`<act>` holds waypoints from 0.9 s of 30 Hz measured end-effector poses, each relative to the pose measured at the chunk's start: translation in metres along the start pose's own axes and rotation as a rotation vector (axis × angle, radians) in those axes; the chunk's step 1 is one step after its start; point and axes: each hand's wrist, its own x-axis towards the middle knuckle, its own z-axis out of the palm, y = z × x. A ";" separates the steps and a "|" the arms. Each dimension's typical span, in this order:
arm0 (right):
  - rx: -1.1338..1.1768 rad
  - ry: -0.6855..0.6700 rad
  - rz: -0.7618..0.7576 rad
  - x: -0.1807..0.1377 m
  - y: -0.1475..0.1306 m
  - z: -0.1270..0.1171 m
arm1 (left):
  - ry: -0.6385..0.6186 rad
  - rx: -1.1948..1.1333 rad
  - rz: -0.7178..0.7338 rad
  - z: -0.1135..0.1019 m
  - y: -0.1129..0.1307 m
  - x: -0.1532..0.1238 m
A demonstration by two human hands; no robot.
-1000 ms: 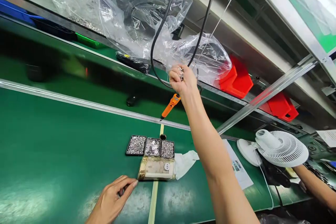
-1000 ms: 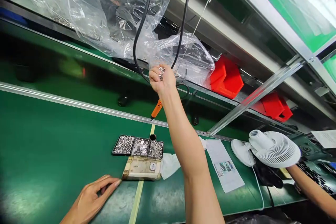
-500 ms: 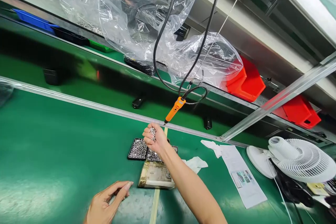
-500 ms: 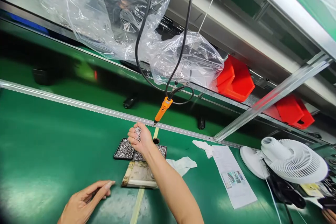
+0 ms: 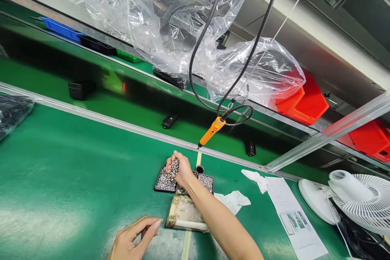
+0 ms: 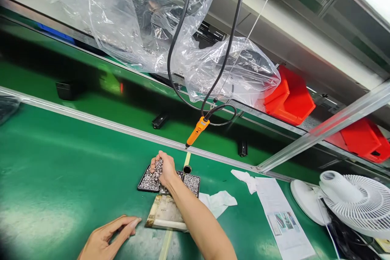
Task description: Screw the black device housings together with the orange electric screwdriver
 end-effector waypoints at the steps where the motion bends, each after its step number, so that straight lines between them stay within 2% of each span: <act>1: -0.021 0.002 -0.029 0.000 0.001 0.000 | -0.003 -0.003 -0.002 0.000 -0.001 0.000; 5: -0.106 -0.010 -0.095 -0.003 0.001 0.000 | 0.007 -0.015 0.010 0.000 -0.002 -0.001; 17: -0.360 -0.114 -0.156 -0.014 -0.004 0.007 | -0.005 -0.003 0.023 0.002 -0.007 0.000; 27: -0.565 -0.090 -0.200 -0.029 -0.005 0.006 | 0.007 0.011 0.044 0.000 -0.017 0.001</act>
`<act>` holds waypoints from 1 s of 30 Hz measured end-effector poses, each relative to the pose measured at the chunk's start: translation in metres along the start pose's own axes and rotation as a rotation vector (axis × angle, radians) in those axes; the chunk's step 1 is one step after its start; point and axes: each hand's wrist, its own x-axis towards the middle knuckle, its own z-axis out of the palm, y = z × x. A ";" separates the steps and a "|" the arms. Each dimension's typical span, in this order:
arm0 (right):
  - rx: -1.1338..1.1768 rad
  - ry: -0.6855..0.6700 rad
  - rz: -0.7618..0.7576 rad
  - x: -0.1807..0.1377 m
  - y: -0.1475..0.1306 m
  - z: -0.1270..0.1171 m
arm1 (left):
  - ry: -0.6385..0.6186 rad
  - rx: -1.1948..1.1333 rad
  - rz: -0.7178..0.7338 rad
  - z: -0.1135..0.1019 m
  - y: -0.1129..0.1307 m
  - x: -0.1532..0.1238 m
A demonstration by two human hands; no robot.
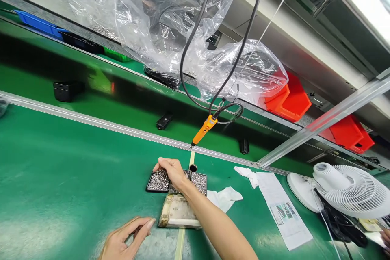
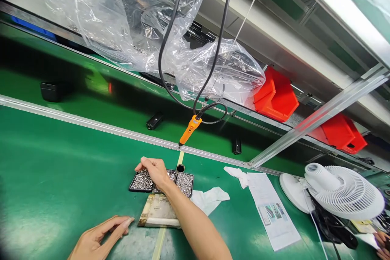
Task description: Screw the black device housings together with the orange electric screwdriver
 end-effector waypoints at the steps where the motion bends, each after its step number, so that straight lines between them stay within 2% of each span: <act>1: -0.019 0.006 0.000 -0.001 0.000 0.000 | 0.006 0.002 -0.006 0.000 -0.002 0.000; 11: -0.050 0.011 -0.072 -0.014 -0.004 0.002 | 0.011 0.004 -0.036 0.001 -0.012 0.002; 15: -0.054 0.028 -0.100 -0.018 -0.008 0.002 | 0.020 -0.019 -0.061 0.003 0.000 0.001; 21: 0.061 0.098 -0.089 -0.013 -0.004 -0.002 | 0.011 -0.033 -0.017 0.001 0.025 0.002; 25: 0.146 0.113 -0.057 -0.011 -0.002 -0.005 | 0.024 -0.020 -0.018 -0.001 0.027 0.002; 30: 0.143 0.114 -0.026 -0.014 -0.002 -0.005 | -0.012 -0.006 -0.019 -0.001 0.023 0.004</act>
